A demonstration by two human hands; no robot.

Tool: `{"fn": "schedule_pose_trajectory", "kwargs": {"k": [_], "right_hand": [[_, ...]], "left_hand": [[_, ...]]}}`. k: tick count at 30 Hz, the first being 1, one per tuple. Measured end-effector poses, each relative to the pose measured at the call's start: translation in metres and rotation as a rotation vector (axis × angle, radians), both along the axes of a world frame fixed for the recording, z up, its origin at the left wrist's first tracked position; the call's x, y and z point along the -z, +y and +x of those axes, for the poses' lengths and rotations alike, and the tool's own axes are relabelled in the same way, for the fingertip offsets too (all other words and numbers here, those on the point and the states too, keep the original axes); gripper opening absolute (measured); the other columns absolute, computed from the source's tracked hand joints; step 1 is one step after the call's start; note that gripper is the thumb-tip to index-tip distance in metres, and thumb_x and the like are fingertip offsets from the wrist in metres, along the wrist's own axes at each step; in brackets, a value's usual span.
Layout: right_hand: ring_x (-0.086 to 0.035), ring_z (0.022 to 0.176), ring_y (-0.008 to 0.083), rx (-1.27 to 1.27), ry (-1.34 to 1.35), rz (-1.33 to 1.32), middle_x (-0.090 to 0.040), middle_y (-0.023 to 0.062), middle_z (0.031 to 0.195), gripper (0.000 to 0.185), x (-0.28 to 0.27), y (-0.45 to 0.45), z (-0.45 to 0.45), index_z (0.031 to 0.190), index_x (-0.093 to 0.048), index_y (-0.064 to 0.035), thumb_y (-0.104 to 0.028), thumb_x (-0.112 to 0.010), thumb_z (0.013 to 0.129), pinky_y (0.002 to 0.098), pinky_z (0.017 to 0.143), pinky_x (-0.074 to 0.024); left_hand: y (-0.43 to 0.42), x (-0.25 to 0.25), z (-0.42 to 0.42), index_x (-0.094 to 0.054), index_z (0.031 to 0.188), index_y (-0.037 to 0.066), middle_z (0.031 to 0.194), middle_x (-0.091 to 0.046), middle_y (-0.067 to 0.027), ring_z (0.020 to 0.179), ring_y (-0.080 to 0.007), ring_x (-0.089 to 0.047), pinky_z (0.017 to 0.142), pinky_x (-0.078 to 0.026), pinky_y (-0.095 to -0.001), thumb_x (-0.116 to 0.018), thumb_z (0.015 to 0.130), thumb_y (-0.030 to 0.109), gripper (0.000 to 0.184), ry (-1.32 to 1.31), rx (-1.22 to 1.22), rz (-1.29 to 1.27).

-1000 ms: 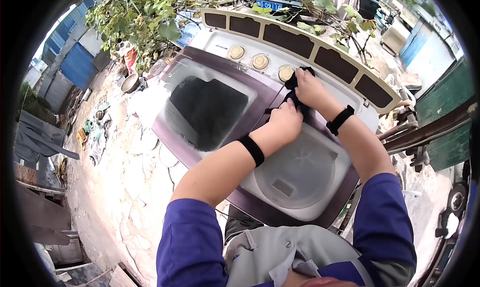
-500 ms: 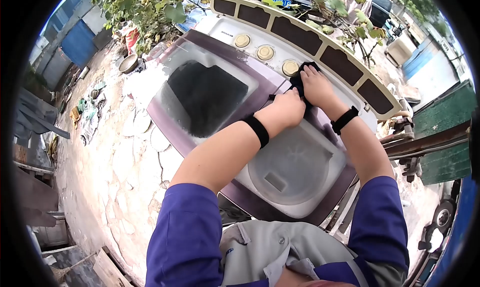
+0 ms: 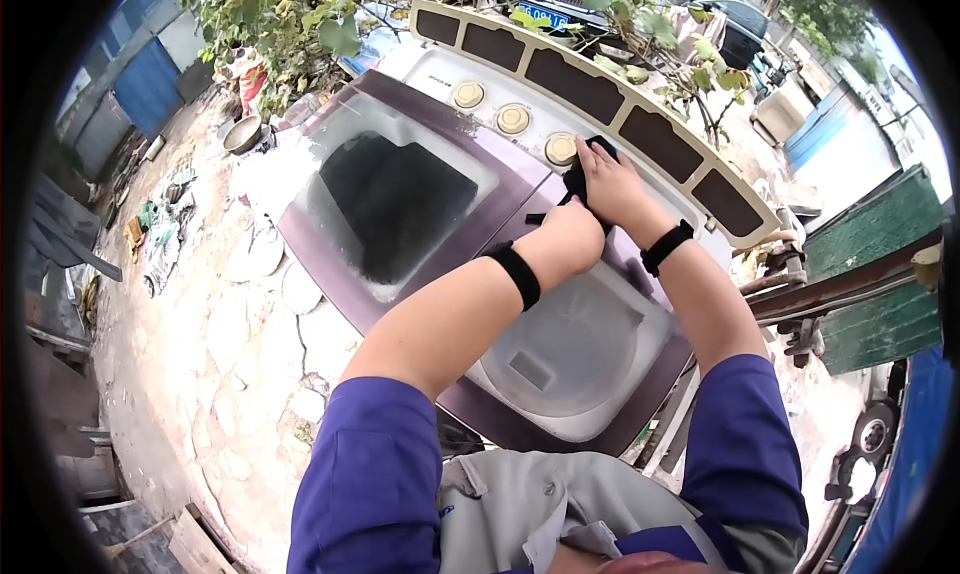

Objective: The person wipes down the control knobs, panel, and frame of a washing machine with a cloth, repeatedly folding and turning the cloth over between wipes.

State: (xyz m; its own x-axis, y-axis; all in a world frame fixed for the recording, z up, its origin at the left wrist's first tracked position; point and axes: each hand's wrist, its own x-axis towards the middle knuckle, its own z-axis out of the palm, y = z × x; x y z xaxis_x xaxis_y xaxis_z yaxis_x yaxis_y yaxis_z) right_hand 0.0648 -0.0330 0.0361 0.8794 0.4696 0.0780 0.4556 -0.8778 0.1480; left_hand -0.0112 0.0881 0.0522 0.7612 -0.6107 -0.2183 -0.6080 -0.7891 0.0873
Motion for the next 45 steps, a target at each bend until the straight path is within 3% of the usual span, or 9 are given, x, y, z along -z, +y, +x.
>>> {"fn": "schedule_pose_trajectory", "kwargs": {"k": [4,8,16,19,26,32,36,42,45], "right_hand": [[-0.035,0.141,0.0249,-0.071,-0.122,-0.08,-0.044,0.0175,0.146,0.099,0.01,0.005,0.03,0.153,-0.012,-0.0043,-0.037,-0.069,0.08,0.049,0.115,-0.0249],[-0.039,0.138,0.0227,-0.058,-0.073,-0.139,-0.045,0.0162,0.145,0.091,0.001,0.013,0.044,0.151,-0.018,-0.0039,-0.031,-0.068,0.081,0.0523,0.115,-0.024],[-0.039,0.138,0.0244,0.08,-0.009,-0.146,-0.051,0.0148,0.14,0.066,-0.007,0.009,0.003,0.146,-0.032,0.0021,-0.021,-0.052,0.088,0.0493,0.115,-0.0223],[-0.035,0.141,0.0257,0.049,0.029,-0.139,-0.046,0.0152,0.145,0.072,-0.01,0.005,0.008,0.149,-0.023,0.0022,-0.02,-0.05,0.086,0.0491,0.117,-0.02],[-0.04,0.138,0.0203,-0.066,0.039,-0.016,-0.043,0.0117,0.148,0.093,-0.011,0.007,0.034,0.152,-0.018,-0.0048,-0.024,-0.071,0.079,0.0539,0.114,-0.0207],[-0.044,0.134,0.024,0.039,0.19,-0.139,-0.054,0.0162,0.136,0.08,-0.022,0.005,0.008,0.151,-0.021,-0.0004,-0.022,-0.06,0.085,0.0543,0.113,-0.0226],[-0.044,0.135,0.0239,-0.024,0.032,-0.049,-0.053,0.0154,0.137,0.077,-0.006,-0.003,0.006,0.151,-0.02,-0.0004,-0.02,-0.056,0.086,0.0541,0.115,-0.0188],[-0.044,0.134,0.026,-0.003,-0.063,0.007,-0.054,0.0171,0.137,0.085,0.01,0.007,0.026,0.15,-0.022,-0.0019,-0.029,-0.066,0.082,0.0536,0.112,-0.0267],[-0.047,0.131,0.0252,0.002,0.041,0.066,-0.056,0.016,0.135,0.08,0.003,0.001,0.013,0.149,-0.027,-0.002,-0.025,-0.065,0.083,0.0469,0.106,-0.0325]], "left_hand": [[-0.013,0.011,0.021,-0.067,0.112,0.001,0.12,-0.063,-0.0188,0.118,-0.0359,-0.055,0.096,-0.049,-0.0411,-0.058,0.082,0.011,0.033,-0.035,-0.093,-0.053],[-0.004,0.022,0.041,-0.063,0.115,0.002,0.116,-0.064,-0.018,0.114,-0.032,-0.056,0.093,-0.05,-0.0397,-0.054,0.084,0.012,0.034,-0.105,-0.073,-0.144],[0.015,0.031,0.003,-0.048,0.128,-0.006,0.136,-0.045,-0.026,0.113,-0.0359,-0.054,0.089,-0.052,-0.0442,-0.049,0.087,0.011,0.045,-0.177,-0.034,-0.121],[0.012,0.027,-0.001,-0.048,0.129,-0.007,0.14,-0.038,-0.034,0.117,-0.0365,-0.053,0.088,-0.053,-0.0437,-0.049,0.088,0.013,0.045,-0.184,-0.028,-0.044],[-0.006,0.007,0.024,-0.056,0.113,-0.007,0.117,-0.058,-0.0231,0.107,-0.0331,-0.059,0.084,-0.055,-0.0408,-0.053,0.083,0.009,0.034,-0.099,-0.048,-0.071],[-0.002,0.027,0.007,-0.051,0.122,-0.009,0.129,-0.05,-0.0287,0.108,-0.0342,-0.058,0.082,-0.055,-0.0424,-0.052,0.086,0.012,0.042,-0.223,-0.076,-0.069],[0.005,0.036,0.006,-0.048,0.126,-0.011,0.134,-0.046,-0.0325,0.109,-0.0338,-0.058,0.082,-0.055,-0.042,-0.051,0.087,0.013,0.046,-0.265,-0.02,-0.03],[-0.011,0.018,0.025,-0.058,0.118,-0.005,0.116,-0.061,-0.0254,0.103,-0.0343,-0.062,0.085,-0.054,-0.0413,-0.056,0.084,0.011,0.037,-0.088,-0.065,-0.064],[-0.01,0.017,0.014,-0.055,0.124,-0.001,0.127,-0.055,-0.0224,0.108,-0.033,-0.059,0.085,-0.053,-0.0422,-0.057,0.083,0.014,0.044,-0.176,-0.078,-0.028]]}}
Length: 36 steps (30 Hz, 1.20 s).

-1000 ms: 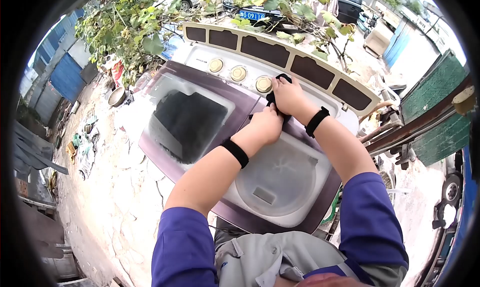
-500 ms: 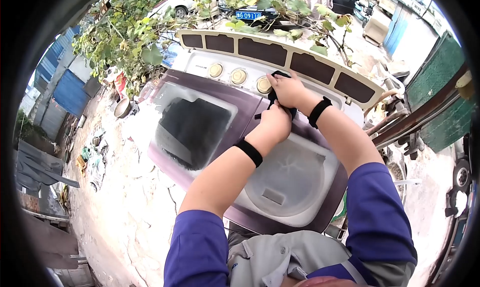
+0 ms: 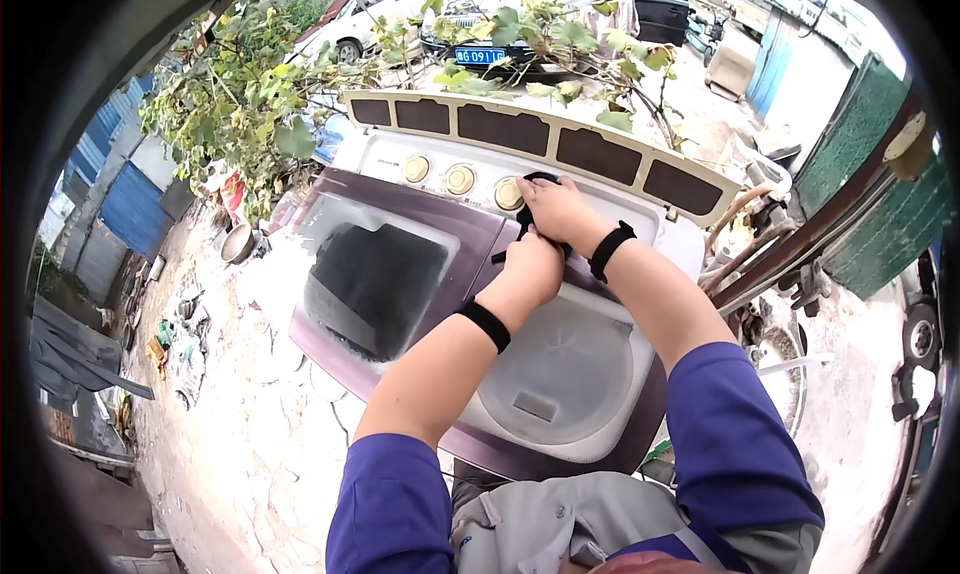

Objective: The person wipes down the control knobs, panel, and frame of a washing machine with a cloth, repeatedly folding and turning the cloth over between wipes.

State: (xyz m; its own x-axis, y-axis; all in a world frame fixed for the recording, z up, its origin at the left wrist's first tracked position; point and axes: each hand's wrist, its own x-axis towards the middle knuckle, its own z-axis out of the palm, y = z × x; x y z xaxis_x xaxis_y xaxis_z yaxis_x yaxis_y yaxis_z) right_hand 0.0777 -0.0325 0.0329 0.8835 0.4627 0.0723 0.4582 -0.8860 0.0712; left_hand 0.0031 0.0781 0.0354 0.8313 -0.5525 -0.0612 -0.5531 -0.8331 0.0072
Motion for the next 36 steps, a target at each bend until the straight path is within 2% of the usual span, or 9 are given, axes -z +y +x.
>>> {"fn": "schedule_pose_trajectory", "kwargs": {"k": [3,5,9,13,21,23,27,33,36], "right_hand": [[-0.05,0.126,0.024,-0.001,0.064,-0.029,-0.061,0.0092,0.127,0.059,-0.01,-0.01,-0.013,0.14,-0.041,-0.0083,-0.014,-0.059,0.085,0.0438,0.099,-0.0373],[-0.055,0.114,0.0273,-0.052,0.06,-0.072,-0.064,0.0085,0.11,0.033,-0.024,-0.01,-0.024,0.114,-0.059,-0.0079,-0.006,-0.057,0.082,0.042,0.092,-0.0435],[-0.058,0.099,0.0281,-0.194,-0.523,0.3,-0.061,0.0092,0.096,0.015,-0.023,-0.029,-0.007,0.091,-0.06,-0.0068,-0.01,-0.062,0.076,0.0367,0.083,-0.0517],[-0.054,0.12,0.0284,0.108,-0.465,0.224,-0.058,0.013,0.128,0.033,0.014,-0.036,-0.002,0.116,-0.059,-0.0031,-0.023,-0.059,0.089,0.0398,0.096,-0.0479],[-0.051,0.126,0.0323,0.079,-0.371,0.021,-0.055,0.0212,0.131,0.041,0.013,0.004,0.032,0.125,-0.053,0.0058,-0.009,-0.049,0.087,0.0383,0.101,-0.0463],[-0.047,0.129,0.0331,-0.005,-0.484,-0.008,-0.05,0.022,0.136,0.042,0.026,0.013,0.042,0.125,-0.053,0.006,-0.01,-0.05,0.086,0.0379,0.103,-0.045],[-0.049,0.127,0.0356,0.022,-0.511,-0.07,-0.048,0.0245,0.137,0.045,0.029,0.018,0.043,0.127,-0.052,0.0065,-0.012,-0.052,0.086,0.0377,0.103,-0.0444],[-0.049,0.126,0.0344,0.284,-0.156,-0.085,-0.049,0.0236,0.137,0.046,0.004,0.005,0.014,0.13,-0.052,0.0059,-0.015,-0.052,0.089,0.0371,0.094,-0.0514],[-0.052,0.123,0.0399,0.353,-0.078,-0.186,-0.05,0.0317,0.133,0.046,-0.003,-0.002,-0.003,0.126,-0.054,0.0103,-0.014,-0.055,0.087,0.038,0.092,-0.0528]], "left_hand": [[0.025,0.007,-0.015,-0.051,0.132,0.001,0.135,-0.049,-0.0255,0.111,-0.0347,-0.057,0.087,-0.053,-0.0437,-0.058,0.082,0.017,0.053,-0.035,0.112,-0.002],[0.037,0.008,-0.015,-0.047,0.136,0.001,0.139,-0.045,-0.0271,0.114,-0.0355,-0.055,0.088,-0.052,-0.0442,-0.058,0.082,0.018,0.058,-0.063,0.153,-0.001],[0.028,0.008,-0.01,-0.043,0.14,0.0,0.143,-0.041,-0.0278,0.12,-0.0354,-0.052,0.095,-0.049,-0.043,-0.059,0.082,0.019,0.063,-0.034,0.093,0.018],[0.018,0.002,0.004,-0.041,0.141,-0.003,0.143,-0.04,-0.0292,0.124,-0.0355,-0.05,0.099,-0.047,-0.0423,-0.059,0.083,0.022,0.066,0.013,0.039,-0.018],[0.026,0.021,0.012,-0.043,0.139,-0.002,0.144,-0.038,-0.0285,0.119,-0.0352,-0.052,0.096,-0.049,-0.043,-0.055,0.084,0.024,0.062,-0.058,0.039,-0.116],[0.023,0.02,0.014,-0.052,0.127,-0.001,0.129,-0.051,-0.0221,0.11,-0.0339,-0.055,0.089,-0.051,-0.0444,-0.057,0.082,0.021,0.051,-0.051,0.023,-0.172],[0.017,0.024,0.018,-0.049,0.123,-0.002,0.12,-0.054,-0.0198,0.099,-0.037,-0.058,0.08,-0.054,-0.0473,-0.057,0.079,0.016,0.048,-0.074,0.004,-0.192],[0.024,0.033,0.002,-0.041,0.139,-0.004,0.14,-0.043,-0.027,0.107,-0.0349,-0.057,0.083,-0.054,-0.0435,-0.052,0.083,0.014,0.06,-0.218,0.069,-0.017],[0.032,0.024,-0.021,-0.037,0.142,-0.005,0.145,-0.037,-0.0304,0.112,-0.0353,-0.055,0.089,-0.051,-0.0424,-0.051,0.084,0.015,0.062,-0.131,0.087,-0.008]]}}
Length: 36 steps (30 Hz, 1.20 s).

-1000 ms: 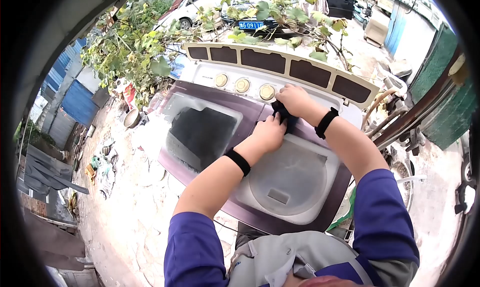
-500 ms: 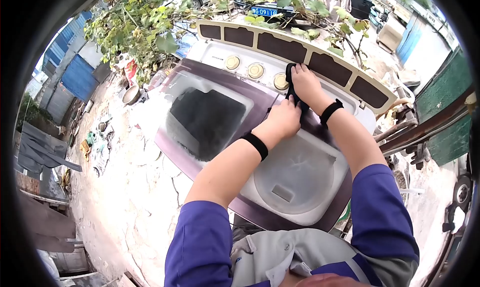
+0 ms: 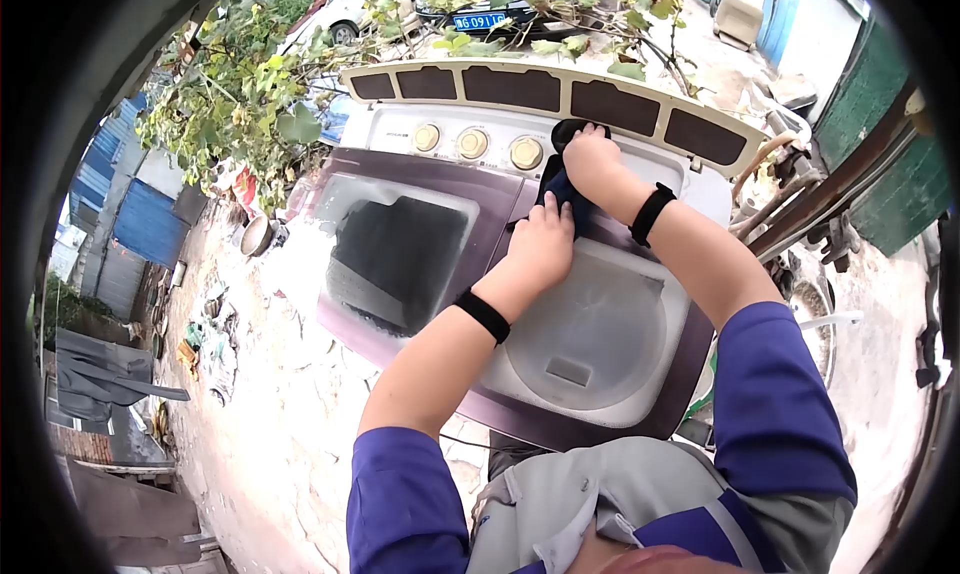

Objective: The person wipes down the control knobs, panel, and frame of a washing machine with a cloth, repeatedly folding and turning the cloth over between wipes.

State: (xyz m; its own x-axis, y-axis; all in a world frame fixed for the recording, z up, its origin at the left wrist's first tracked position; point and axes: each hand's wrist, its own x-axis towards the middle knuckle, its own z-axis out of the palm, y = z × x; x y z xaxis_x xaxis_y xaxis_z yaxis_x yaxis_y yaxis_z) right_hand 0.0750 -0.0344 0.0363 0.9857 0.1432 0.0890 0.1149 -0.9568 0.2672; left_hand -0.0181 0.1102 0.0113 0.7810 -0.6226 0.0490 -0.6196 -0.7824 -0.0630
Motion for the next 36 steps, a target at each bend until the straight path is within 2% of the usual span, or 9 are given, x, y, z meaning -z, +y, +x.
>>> {"fn": "schedule_pose_trajectory", "kwargs": {"k": [7,9,12,16,17,19,25,31,36], "right_hand": [[-0.066,0.1,0.0431,-0.073,-0.208,-0.17,-0.064,0.0297,0.115,0.034,0.017,0.03,0.042,0.109,-0.067,0.0091,-0.011,-0.06,0.083,0.0427,0.083,-0.0559],[-0.071,0.081,0.0321,-0.298,-0.136,0.018,-0.072,0.0152,0.085,0.014,-0.007,0.031,0.054,0.081,-0.075,-0.0062,-0.01,-0.061,0.079,0.0381,0.067,-0.058],[-0.071,0.077,0.029,-0.359,-0.224,0.087,-0.071,0.0108,0.079,0.014,-0.007,0.032,0.07,0.077,-0.074,-0.0091,-0.009,-0.06,0.079,0.0381,0.068,-0.0581],[-0.057,0.113,0.0307,-0.491,-0.506,0.174,-0.061,0.0191,0.118,0.023,0.023,0.014,0.036,0.099,-0.067,0.0014,-0.005,-0.053,0.082,0.0347,0.089,-0.0527],[-0.059,0.108,0.0309,-0.56,-0.468,-0.056,-0.062,0.0191,0.116,0.023,0.023,0.006,0.026,0.1,-0.068,0.0018,-0.004,-0.053,0.083,0.0366,0.087,-0.0534],[-0.059,0.107,0.0346,-0.357,0.069,0.115,-0.063,0.0205,0.111,0.022,0.007,0.006,0.01,0.099,-0.068,0.0009,-0.005,-0.054,0.083,0.0395,0.086,-0.0532],[-0.057,0.104,0.0421,-0.349,-0.179,0.539,-0.06,0.0227,0.098,0.027,-0.015,0.04,0.034,0.105,-0.067,-0.0089,-0.005,-0.054,0.082,0.0436,0.083,-0.0534],[-0.059,0.099,0.0358,-0.309,-0.285,0.275,-0.055,0.0211,0.107,0.028,0.036,0.057,0.028,0.108,-0.06,0.004,-0.012,-0.054,0.086,0.0438,0.076,-0.0573],[-0.06,0.105,0.0386,-0.247,0.045,0.104,-0.059,0.0228,0.111,0.026,0.028,0.049,0.008,0.104,-0.066,0.0033,-0.012,-0.055,0.086,0.0429,0.079,-0.0566]], "left_hand": [[0.008,-0.004,0.019,-0.037,0.143,-0.004,0.147,-0.036,-0.0271,0.118,-0.0355,-0.052,0.095,-0.048,-0.0452,-0.048,0.087,0.015,0.061,0.111,-0.074,-0.052],[0.016,-0.009,0.04,-0.039,0.142,-0.001,0.148,-0.037,-0.0219,0.121,-0.0336,-0.05,0.095,-0.048,-0.0452,-0.046,0.088,0.014,0.057,0.1,-0.195,-0.054],[0.022,-0.011,0.048,-0.039,0.142,0.0,0.149,-0.038,-0.0193,0.121,-0.0322,-0.05,0.093,-0.048,-0.045,-0.047,0.089,0.015,0.056,0.08,-0.239,-0.056],[0.029,-0.012,0.011,-0.038,0.144,0.002,0.151,-0.036,-0.0186,0.119,-0.0303,-0.051,0.091,-0.049,-0.0442,-0.053,0.085,0.011,0.062,0.092,-0.134,0.009],[0.032,-0.011,0.003,-0.037,0.145,0.001,0.151,-0.035,-0.0188,0.119,-0.0302,-0.05,0.09,-0.049,-0.0439,-0.054,0.084,0.011,0.063,0.11,-0.1,0.003],[0.035,-0.017,-0.006,-0.038,0.144,0.001,0.151,-0.035,-0.0202,0.119,-0.0312,-0.05,0.092,-0.049,-0.0437,-0.055,0.084,0.011,0.064,0.156,-0.055,0.032],[0.043,-0.023,0.025,-0.037,0.145,0.001,0.152,-0.031,-0.0227,0.124,-0.0366,-0.047,0.099,-0.046,-0.0437,-0.053,0.084,0.013,0.063,0.315,-0.074,-0.056],[0.036,-0.024,0.014,-0.039,0.142,0.001,0.152,-0.031,-0.0192,0.125,-0.0339,-0.046,0.099,-0.046,-0.0443,-0.048,0.087,0.01,0.056,0.223,-0.199,-0.03],[0.043,-0.021,0.0,-0.033,0.146,0.001,0.153,-0.03,-0.0192,0.124,-0.0326,-0.046,0.096,-0.048,-0.0423,-0.05,0.084,0.007,0.064,0.229,-0.142,0.002]]}}
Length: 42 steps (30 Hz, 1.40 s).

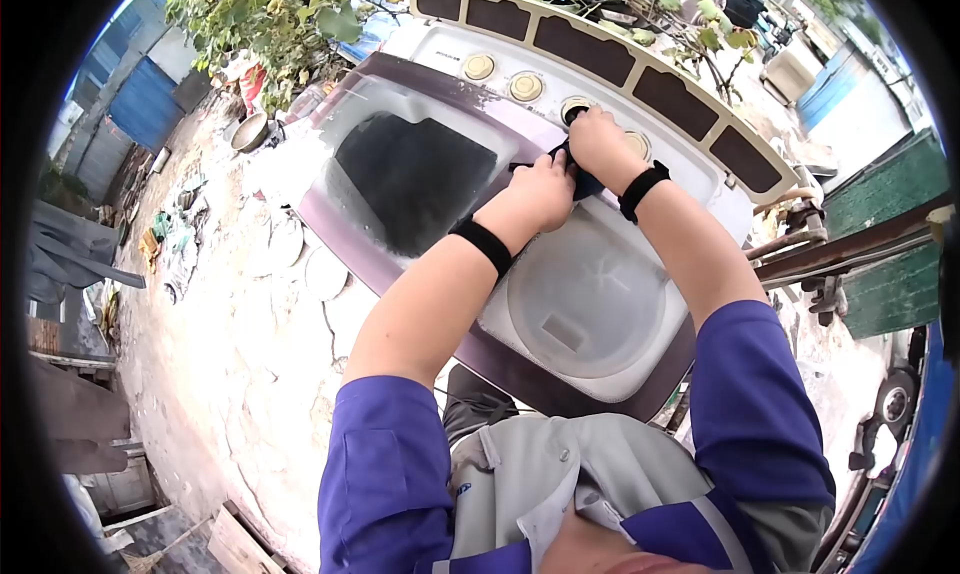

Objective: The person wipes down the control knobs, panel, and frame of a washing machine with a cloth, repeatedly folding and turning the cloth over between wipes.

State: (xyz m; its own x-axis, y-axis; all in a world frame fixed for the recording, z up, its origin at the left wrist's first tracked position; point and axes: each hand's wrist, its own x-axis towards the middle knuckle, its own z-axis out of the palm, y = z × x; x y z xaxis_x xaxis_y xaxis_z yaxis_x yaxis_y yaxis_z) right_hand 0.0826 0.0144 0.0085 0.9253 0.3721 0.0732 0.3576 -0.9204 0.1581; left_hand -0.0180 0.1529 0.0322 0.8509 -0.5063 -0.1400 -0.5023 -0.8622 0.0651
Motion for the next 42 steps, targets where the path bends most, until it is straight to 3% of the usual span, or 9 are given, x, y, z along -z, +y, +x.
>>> {"fn": "schedule_pose_trajectory", "kwargs": {"k": [3,6,10,14,21,30,33,38,42], "right_hand": [[-0.064,0.098,0.0397,0.007,0.175,0.019,-0.061,0.0282,0.111,0.024,-0.04,0.005,-0.011,0.098,-0.069,0.0032,-0.009,-0.052,0.085,0.044,0.081,-0.0551],[-0.064,0.092,0.0394,0.016,-0.2,0.304,-0.061,0.023,0.101,0.02,-0.048,-0.008,0.003,0.1,-0.067,-0.0024,-0.009,-0.053,0.087,0.0471,0.077,-0.0541],[-0.058,0.104,0.0389,-0.109,-0.187,0.33,-0.055,0.0194,0.109,0.029,-0.014,-0.008,0.024,0.115,-0.064,-0.0159,-0.012,-0.051,0.089,0.0489,0.086,-0.0513],[-0.056,0.108,0.038,-0.192,-0.178,0.073,-0.053,0.0229,0.115,0.037,0.003,-0.012,0.014,0.123,-0.054,0.003,-0.008,-0.049,0.088,0.0421,0.083,-0.0546],[-0.061,0.1,0.04,-0.116,0.17,0.262,-0.055,0.0196,0.119,0.027,-0.047,-0.018,0.017,0.114,-0.067,-0.0115,-0.011,-0.053,0.09,0.0425,0.088,-0.0518],[-0.052,0.115,0.0421,0.086,0.208,0.376,-0.054,0.0252,0.118,0.051,-0.027,-0.014,-0.021,0.129,-0.056,-0.0058,-0.032,-0.064,0.086,0.0452,0.099,-0.0433],[-0.056,0.111,0.0389,-0.046,0.164,0.432,-0.056,0.023,0.114,0.052,-0.039,-0.036,-0.042,0.118,-0.061,-0.0048,-0.036,-0.073,0.078,0.044,0.095,-0.0467],[-0.06,0.104,0.0373,-0.084,0.23,0.506,-0.06,0.0202,0.107,0.043,-0.047,-0.054,-0.075,0.111,-0.06,-0.0033,-0.021,-0.075,0.075,0.0447,0.088,-0.0493],[-0.058,0.1,0.0332,-0.17,-0.241,0.605,-0.055,0.0159,0.107,0.033,-0.048,-0.082,-0.08,0.105,-0.058,-0.0041,-0.009,-0.068,0.074,0.0405,0.082,-0.0521]], "left_hand": [[0.007,-0.003,-0.006,-0.034,0.146,0.0,0.153,-0.029,-0.0212,0.123,-0.0336,-0.047,0.096,-0.048,-0.041,-0.05,0.084,0.007,0.064,-0.02,0.058,0.018],[0.009,-0.004,0.002,-0.034,0.146,0.0,0.154,-0.028,-0.0221,0.124,-0.0349,-0.047,0.098,-0.048,-0.0419,-0.051,0.085,0.007,0.064,0.05,0.027,-0.037],[-0.006,0.004,0.016,-0.031,0.147,-0.003,0.153,-0.027,-0.0244,0.125,-0.0349,-0.047,0.097,-0.048,-0.0428,-0.052,0.085,0.008,0.066,0.021,-0.07,-0.017],[-0.008,0.005,0.012,-0.03,0.145,-0.007,0.152,-0.027,-0.0271,0.123,-0.0338,-0.048,0.095,-0.05,-0.0422,-0.054,0.085,0.01,0.066,-0.005,-0.049,0.02],[-0.002,0.009,0.006,-0.033,0.144,-0.006,0.151,-0.029,-0.027,0.122,-0.0344,-0.049,0.09,-0.051,-0.0472,-0.053,0.084,0.009,0.065,-0.065,0.01,0.003],[-0.007,0.016,0.009,-0.042,0.133,-0.004,0.147,-0.036,-0.0209,0.112,-0.0354,-0.051,0.086,-0.053,-0.0465,-0.054,0.083,0.011,0.054,-0.112,-0.057,-0.069],[-0.003,0.022,0.005,-0.043,0.135,0.001,0.145,-0.039,-0.0223,0.107,-0.0388,-0.053,0.087,-0.052,-0.0459,-0.054,0.082,0.011,0.054,-0.186,-0.011,-0.04],[0.004,0.016,-0.004,-0.051,0.129,0.014,0.128,-0.048,-0.0248,0.101,-0.0413,-0.055,0.082,-0.053,-0.0468,-0.057,0.081,0.006,0.049,-0.228,0.04,-0.059],[-0.008,-0.03,0.02,-0.051,0.129,0.013,0.109,-0.052,-0.0252,0.094,-0.0435,-0.062,0.082,-0.052,-0.0489,-0.055,0.083,0.001,0.047,-0.042,0.073,-0.089]]}}
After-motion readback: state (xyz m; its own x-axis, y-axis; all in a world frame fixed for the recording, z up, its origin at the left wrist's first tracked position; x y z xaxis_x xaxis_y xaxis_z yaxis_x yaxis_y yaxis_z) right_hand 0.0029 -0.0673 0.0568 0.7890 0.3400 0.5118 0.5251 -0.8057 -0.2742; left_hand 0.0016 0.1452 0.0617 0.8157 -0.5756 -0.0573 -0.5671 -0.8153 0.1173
